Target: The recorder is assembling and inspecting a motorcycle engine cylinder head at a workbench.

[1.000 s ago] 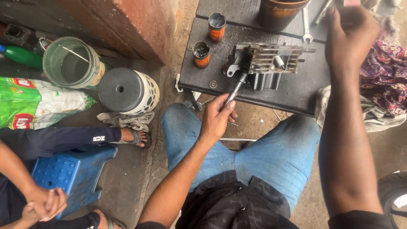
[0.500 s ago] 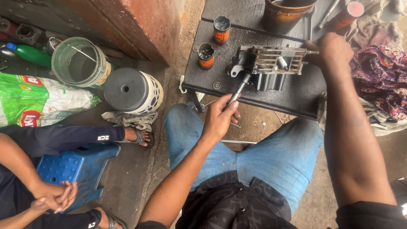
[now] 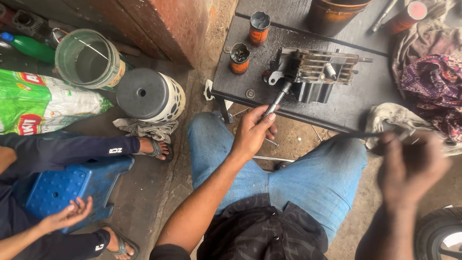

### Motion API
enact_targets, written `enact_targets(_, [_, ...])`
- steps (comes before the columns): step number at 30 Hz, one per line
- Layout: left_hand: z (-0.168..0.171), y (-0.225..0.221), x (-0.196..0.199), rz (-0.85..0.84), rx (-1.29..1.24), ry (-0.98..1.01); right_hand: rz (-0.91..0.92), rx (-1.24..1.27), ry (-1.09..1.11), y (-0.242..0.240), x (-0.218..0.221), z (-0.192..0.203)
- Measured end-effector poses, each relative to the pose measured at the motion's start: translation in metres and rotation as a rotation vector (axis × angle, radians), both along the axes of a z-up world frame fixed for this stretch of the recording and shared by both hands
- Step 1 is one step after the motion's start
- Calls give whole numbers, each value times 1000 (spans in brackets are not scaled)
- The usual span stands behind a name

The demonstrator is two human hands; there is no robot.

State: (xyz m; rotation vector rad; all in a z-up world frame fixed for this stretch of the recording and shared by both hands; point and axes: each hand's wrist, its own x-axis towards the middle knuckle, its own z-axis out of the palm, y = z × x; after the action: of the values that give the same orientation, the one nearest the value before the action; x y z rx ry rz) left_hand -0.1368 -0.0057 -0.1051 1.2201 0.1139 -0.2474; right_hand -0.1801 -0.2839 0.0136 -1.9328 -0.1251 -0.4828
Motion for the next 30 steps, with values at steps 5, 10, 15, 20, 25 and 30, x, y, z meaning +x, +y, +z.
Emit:
enact_targets(5, [3, 4, 1, -25, -161, 99, 41, -184, -33, 28, -4, -47])
enact_targets(10, [13, 15, 5, -85, -334, 210, 172, 31, -28, 59, 13, -62])
enact_targets(15, [15, 16, 4, -133, -430, 318, 132, -83, -169, 53, 21, -85])
enact_targets(20, [20, 18, 6, -145, -445, 322, 134, -7, -100, 64, 22, -89])
enact_targets(25, [19, 17, 5, -145, -456, 331, 101, 20, -96, 73, 20, -93])
enact_targets(30, [0, 4, 3, -69, -259, 205, 29, -255, -224, 81, 32, -74])
